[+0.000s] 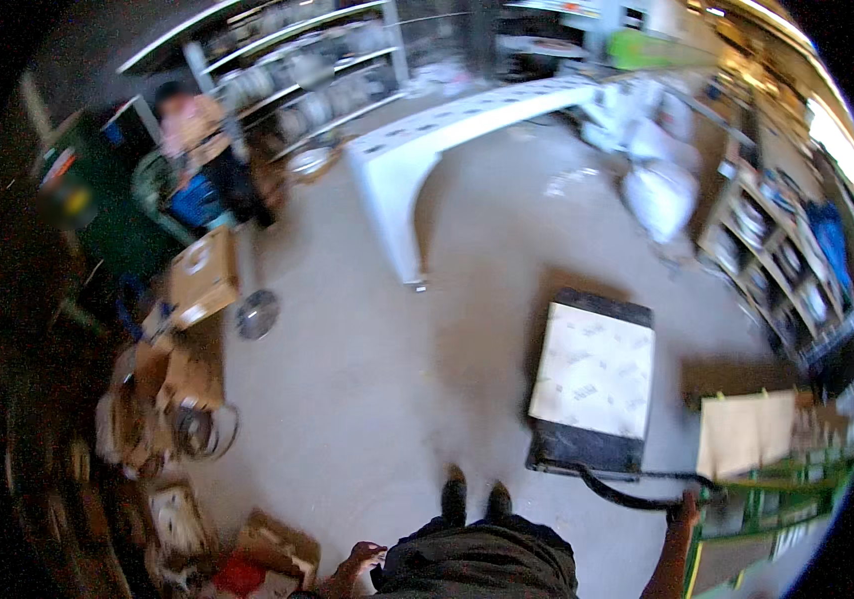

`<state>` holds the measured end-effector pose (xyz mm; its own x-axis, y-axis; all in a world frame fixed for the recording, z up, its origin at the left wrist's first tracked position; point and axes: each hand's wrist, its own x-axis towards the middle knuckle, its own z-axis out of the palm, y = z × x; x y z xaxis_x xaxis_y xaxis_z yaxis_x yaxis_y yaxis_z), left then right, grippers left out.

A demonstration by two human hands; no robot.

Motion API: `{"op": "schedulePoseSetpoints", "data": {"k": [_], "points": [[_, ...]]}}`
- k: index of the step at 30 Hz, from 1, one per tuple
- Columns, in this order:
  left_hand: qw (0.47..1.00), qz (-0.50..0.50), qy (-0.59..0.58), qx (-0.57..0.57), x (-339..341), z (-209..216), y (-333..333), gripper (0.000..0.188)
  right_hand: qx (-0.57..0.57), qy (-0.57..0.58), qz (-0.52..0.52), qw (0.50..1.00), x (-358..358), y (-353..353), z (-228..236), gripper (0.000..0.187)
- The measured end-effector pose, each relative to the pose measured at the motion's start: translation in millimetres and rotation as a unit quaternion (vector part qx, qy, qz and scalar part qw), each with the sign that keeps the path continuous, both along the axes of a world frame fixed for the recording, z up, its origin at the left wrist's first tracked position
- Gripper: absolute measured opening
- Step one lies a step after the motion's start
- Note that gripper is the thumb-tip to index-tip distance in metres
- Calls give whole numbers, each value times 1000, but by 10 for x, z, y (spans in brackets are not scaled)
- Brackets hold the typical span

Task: The person pushes a hand truck carrying a flat board across a workshop floor. They then lift several large white sacks from the floor and place them onto a metal shelving unit, arranging them in a row.

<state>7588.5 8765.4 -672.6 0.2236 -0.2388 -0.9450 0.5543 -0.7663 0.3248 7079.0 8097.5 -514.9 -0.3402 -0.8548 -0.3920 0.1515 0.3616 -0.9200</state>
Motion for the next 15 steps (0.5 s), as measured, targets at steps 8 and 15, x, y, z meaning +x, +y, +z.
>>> {"op": "schedulePoseSetpoints", "data": {"k": [8,15], "points": [[997,-20,-61,-43,1288,-230,-899,39,68,118,-65,989,526,289,526,33],[980,-29,-119,-160,2483,381,-2671,26,45,56,-130,989,797,321,637,29]]}}
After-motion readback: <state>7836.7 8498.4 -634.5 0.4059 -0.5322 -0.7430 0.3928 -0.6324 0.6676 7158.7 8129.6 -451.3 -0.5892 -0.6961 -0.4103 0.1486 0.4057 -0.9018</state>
